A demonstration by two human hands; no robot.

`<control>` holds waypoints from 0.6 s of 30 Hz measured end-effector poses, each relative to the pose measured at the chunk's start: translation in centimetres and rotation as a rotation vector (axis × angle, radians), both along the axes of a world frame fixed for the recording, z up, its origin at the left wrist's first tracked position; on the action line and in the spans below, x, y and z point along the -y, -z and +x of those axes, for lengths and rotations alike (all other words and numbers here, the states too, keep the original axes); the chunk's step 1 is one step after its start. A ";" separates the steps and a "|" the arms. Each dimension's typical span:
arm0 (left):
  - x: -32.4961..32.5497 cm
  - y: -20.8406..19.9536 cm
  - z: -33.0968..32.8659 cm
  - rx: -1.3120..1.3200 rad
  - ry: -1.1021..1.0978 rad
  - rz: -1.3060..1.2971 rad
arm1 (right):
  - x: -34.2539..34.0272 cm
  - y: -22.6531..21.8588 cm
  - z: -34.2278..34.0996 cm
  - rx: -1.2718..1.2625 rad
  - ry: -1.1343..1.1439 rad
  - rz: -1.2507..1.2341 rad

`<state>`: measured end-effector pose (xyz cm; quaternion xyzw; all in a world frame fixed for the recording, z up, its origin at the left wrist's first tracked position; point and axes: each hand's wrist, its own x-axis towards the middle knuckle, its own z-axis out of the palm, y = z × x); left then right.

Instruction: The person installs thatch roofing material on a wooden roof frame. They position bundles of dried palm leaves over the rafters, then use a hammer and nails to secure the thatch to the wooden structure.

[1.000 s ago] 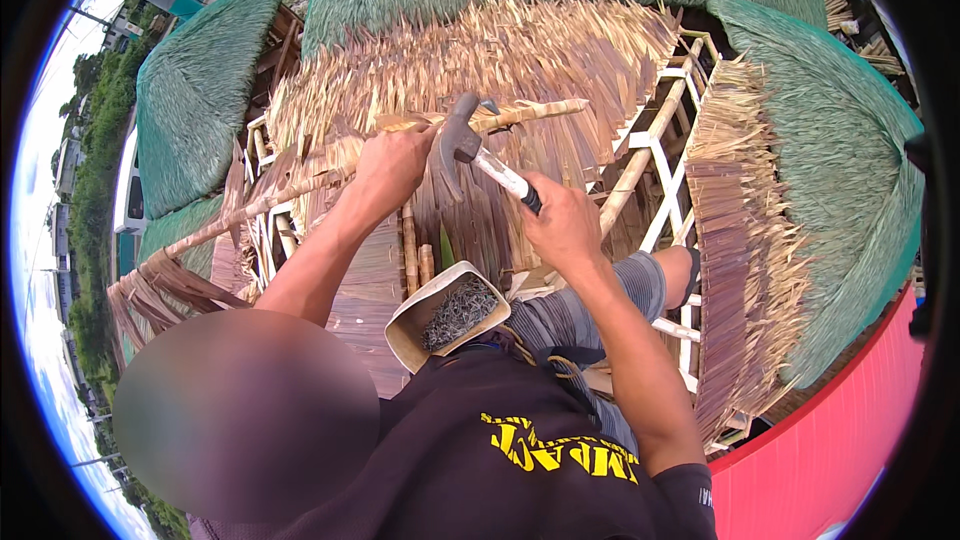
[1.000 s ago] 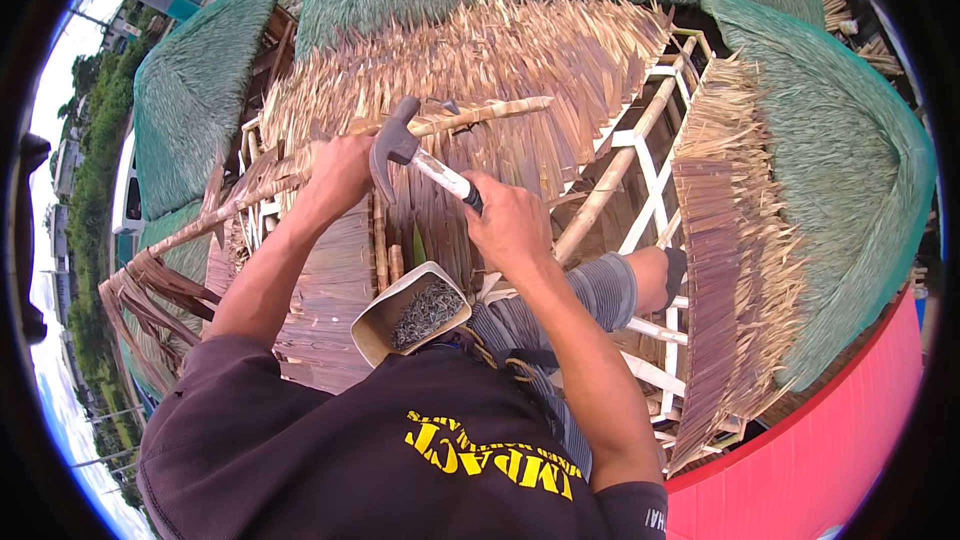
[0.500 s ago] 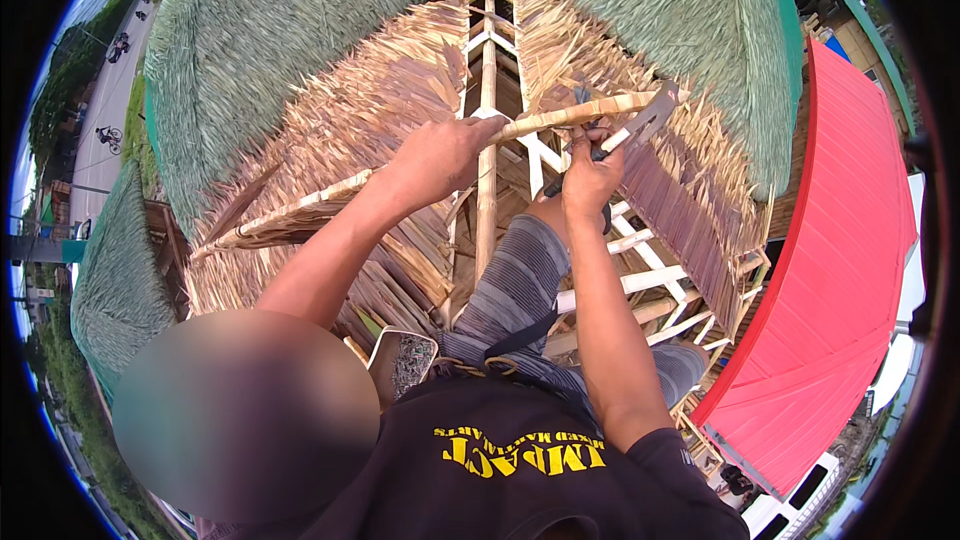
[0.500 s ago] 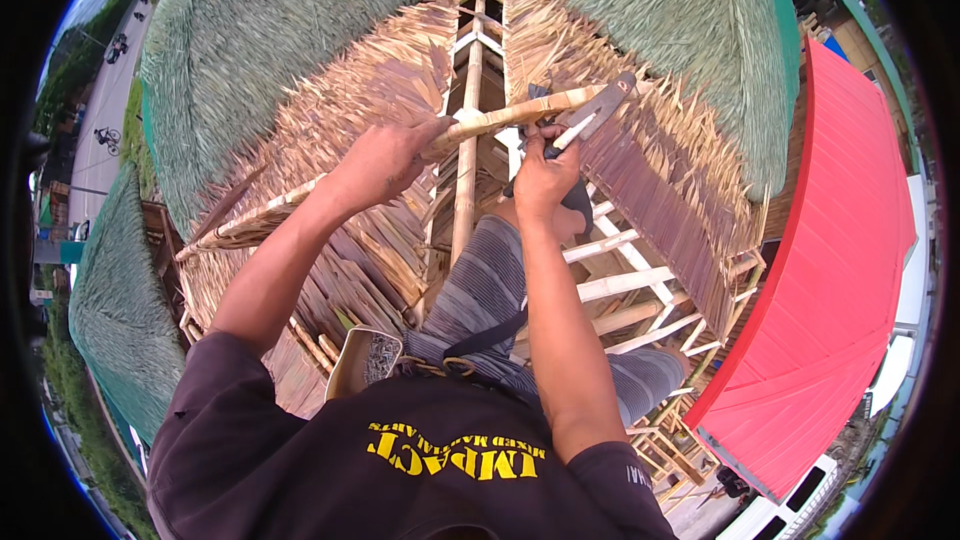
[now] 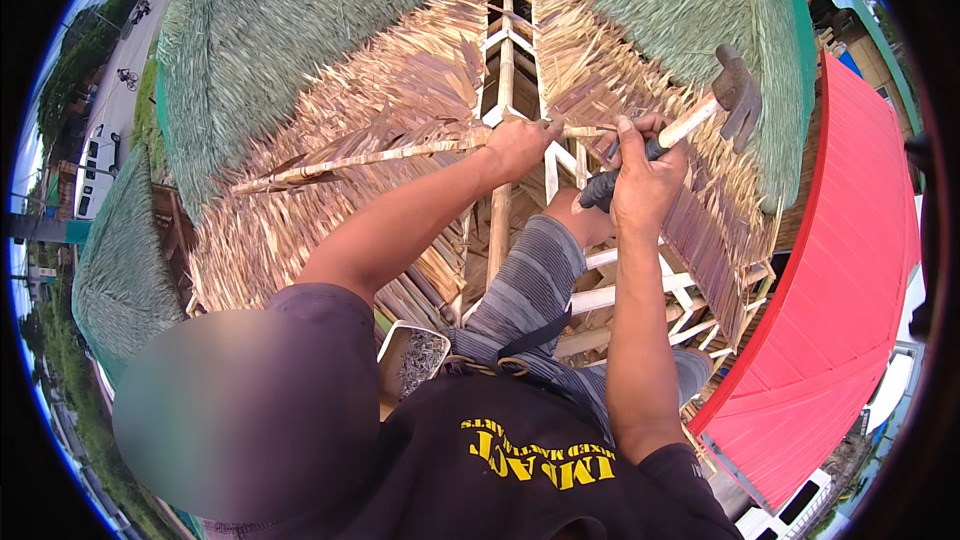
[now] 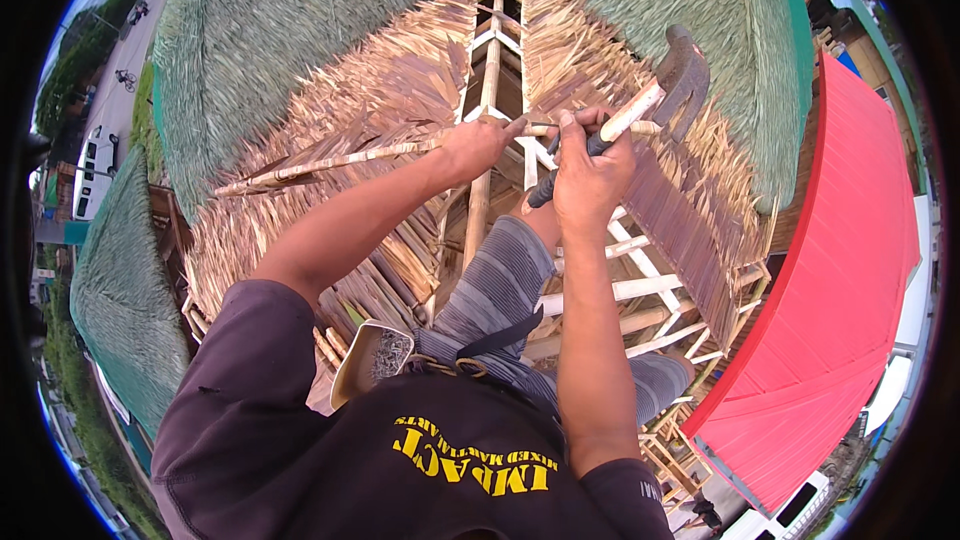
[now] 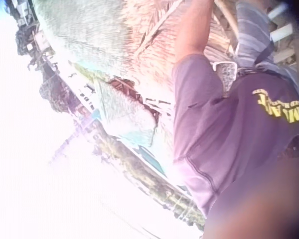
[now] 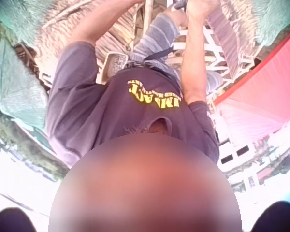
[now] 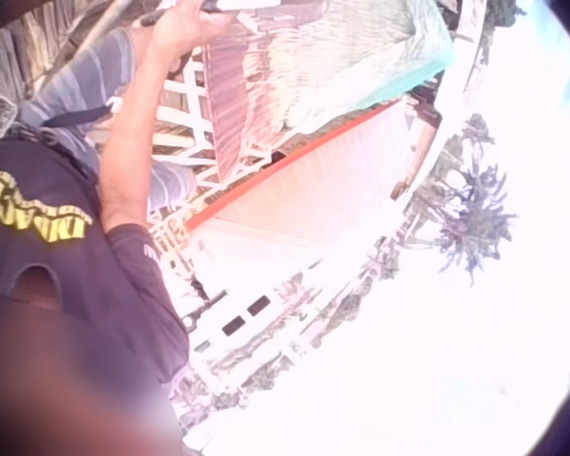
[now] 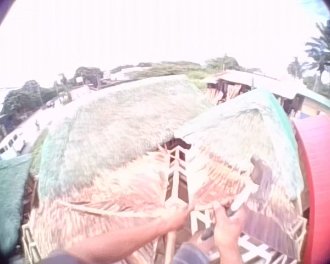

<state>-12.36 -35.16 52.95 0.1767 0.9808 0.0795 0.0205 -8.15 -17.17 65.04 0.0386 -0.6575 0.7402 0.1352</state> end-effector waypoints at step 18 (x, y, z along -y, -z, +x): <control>-0.5 0.6 5.7 0.180 -0.006 0.419 | 11.3 -3.1 0.3 -0.208 -0.598 0.930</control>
